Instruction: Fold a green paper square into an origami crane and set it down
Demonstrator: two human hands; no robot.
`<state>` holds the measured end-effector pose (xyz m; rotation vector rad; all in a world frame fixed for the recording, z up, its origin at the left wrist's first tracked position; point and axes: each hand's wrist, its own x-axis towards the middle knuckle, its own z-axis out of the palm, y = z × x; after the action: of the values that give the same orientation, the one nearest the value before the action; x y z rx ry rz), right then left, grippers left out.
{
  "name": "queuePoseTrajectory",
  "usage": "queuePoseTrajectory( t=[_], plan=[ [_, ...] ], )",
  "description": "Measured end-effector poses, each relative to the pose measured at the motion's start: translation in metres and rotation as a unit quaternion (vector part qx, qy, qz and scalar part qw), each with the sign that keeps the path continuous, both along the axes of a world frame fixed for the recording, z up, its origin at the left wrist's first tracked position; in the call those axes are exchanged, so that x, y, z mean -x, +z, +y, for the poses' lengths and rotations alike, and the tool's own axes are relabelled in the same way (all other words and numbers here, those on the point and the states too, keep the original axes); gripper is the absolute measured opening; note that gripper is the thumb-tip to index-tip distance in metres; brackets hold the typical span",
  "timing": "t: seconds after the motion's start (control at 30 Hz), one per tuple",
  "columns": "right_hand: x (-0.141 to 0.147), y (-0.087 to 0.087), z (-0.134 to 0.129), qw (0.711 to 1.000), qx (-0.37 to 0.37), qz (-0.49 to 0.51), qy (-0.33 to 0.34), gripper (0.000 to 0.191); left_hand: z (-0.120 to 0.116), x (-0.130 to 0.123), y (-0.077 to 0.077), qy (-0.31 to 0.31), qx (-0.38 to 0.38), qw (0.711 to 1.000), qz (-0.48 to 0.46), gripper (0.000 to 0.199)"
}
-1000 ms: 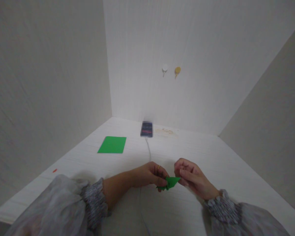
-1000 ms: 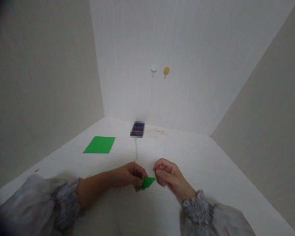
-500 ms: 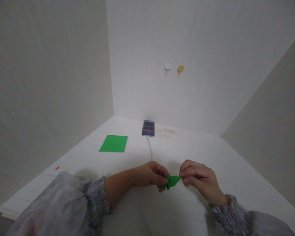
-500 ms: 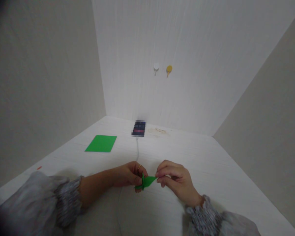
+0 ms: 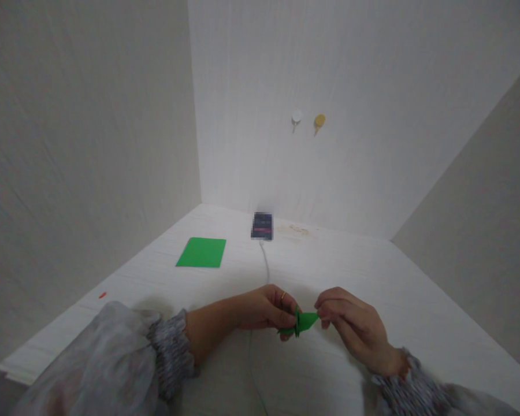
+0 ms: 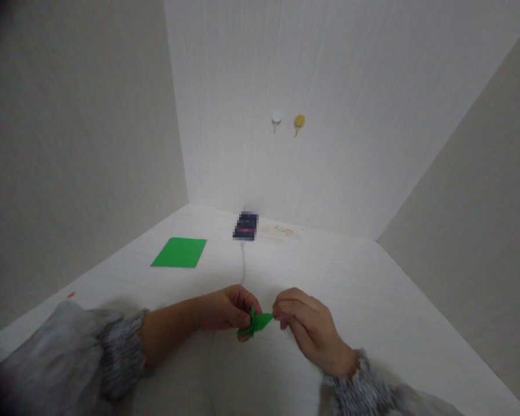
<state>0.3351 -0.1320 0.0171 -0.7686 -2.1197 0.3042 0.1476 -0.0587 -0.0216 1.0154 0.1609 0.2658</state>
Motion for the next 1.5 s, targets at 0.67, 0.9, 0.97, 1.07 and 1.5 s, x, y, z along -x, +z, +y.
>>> queuePoseTrajectory(
  t=[0.67, 0.9, 0.97, 1.07, 1.5],
  plan=[
    [0.002, -0.017, 0.017, 0.877, 0.445, 0.176, 0.039, 0.042, 0.003, 0.000, 0.000, 0.026, -0.073, 0.994, 0.075, 0.029],
    [0.003, -0.016, 0.013, 0.830, 0.533, 0.157, 0.056, 0.030, 0.003, 0.001, -0.001, 0.007, -0.082, 0.993, 0.082, 0.029],
    [0.003, -0.016, 0.014, 0.828, 0.536, 0.152, 0.057, 0.031, 0.004, 0.002, -0.001, 0.003, -0.083, 0.993, 0.085, 0.030],
    [0.003, -0.017, 0.014, 0.822, 0.550, 0.131, 0.070, 0.030, 0.003, 0.002, 0.000, -0.002, -0.093, 0.991, 0.095, 0.029],
    [0.009, -0.026, 0.016, 0.785, 0.587, 0.182, 0.081, 0.023, 0.007, -0.004, -0.011, 0.066, -0.045, 0.996, 0.027, 0.038]
  ],
)
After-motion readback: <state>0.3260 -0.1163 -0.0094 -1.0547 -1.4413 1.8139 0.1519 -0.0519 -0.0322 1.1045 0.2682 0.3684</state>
